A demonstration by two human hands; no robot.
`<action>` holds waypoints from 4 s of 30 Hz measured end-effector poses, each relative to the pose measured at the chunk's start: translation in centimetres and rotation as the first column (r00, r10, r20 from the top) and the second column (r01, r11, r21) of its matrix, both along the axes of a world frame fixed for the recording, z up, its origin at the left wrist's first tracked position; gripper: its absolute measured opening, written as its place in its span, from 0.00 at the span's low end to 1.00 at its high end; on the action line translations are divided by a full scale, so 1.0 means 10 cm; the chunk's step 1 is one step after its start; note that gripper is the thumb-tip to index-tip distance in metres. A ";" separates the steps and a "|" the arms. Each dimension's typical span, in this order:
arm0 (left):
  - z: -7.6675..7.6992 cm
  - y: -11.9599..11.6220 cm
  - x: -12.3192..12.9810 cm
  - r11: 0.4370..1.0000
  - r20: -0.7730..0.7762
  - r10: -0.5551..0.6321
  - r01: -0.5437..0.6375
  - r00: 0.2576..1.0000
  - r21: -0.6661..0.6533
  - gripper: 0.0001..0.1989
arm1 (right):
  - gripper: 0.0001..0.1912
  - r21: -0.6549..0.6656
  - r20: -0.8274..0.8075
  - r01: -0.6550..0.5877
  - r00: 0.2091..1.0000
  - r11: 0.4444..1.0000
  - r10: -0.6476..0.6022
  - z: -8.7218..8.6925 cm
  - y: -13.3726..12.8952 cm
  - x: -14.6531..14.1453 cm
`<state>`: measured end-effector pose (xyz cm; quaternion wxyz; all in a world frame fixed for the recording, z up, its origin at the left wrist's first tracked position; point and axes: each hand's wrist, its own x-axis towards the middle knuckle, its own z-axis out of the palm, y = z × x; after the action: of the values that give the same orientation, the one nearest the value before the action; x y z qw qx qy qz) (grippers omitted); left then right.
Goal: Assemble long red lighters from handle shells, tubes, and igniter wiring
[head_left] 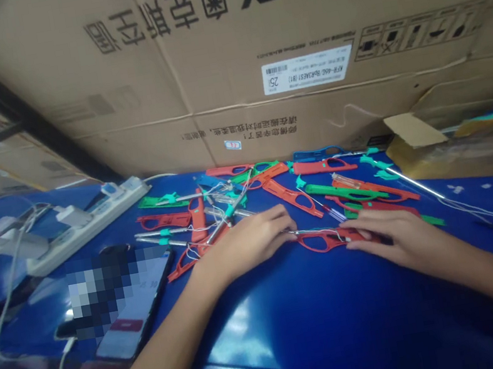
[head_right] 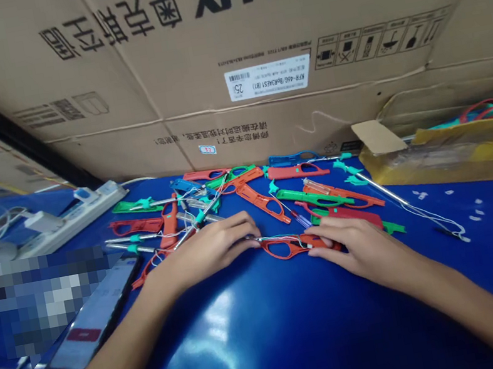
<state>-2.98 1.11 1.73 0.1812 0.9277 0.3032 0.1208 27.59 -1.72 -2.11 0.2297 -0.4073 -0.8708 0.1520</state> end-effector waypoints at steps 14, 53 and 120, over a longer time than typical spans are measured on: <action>-0.13 0.03 -0.01 0.997 -0.014 0.047 -0.046 0.999 0.057 0.12 | 0.18 0.009 0.013 -0.009 1.000 1.000 0.009 -0.02 0.00 -0.01; -0.12 0.11 -0.05 0.996 -0.041 0.048 -0.045 0.998 0.081 0.11 | 0.06 0.026 -0.155 0.049 0.987 0.998 -0.044 0.07 -0.11 -0.12; -0.13 -0.09 0.25 0.996 -0.071 -0.034 0.039 0.997 0.075 0.13 | 0.07 0.347 0.565 -0.257 0.825 0.902 0.017 0.34 -0.14 -0.13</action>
<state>-0.47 0.22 0.44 0.1371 0.9430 0.2874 0.0966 26.30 -3.11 1.26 0.0383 -0.3113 -0.9391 -0.1403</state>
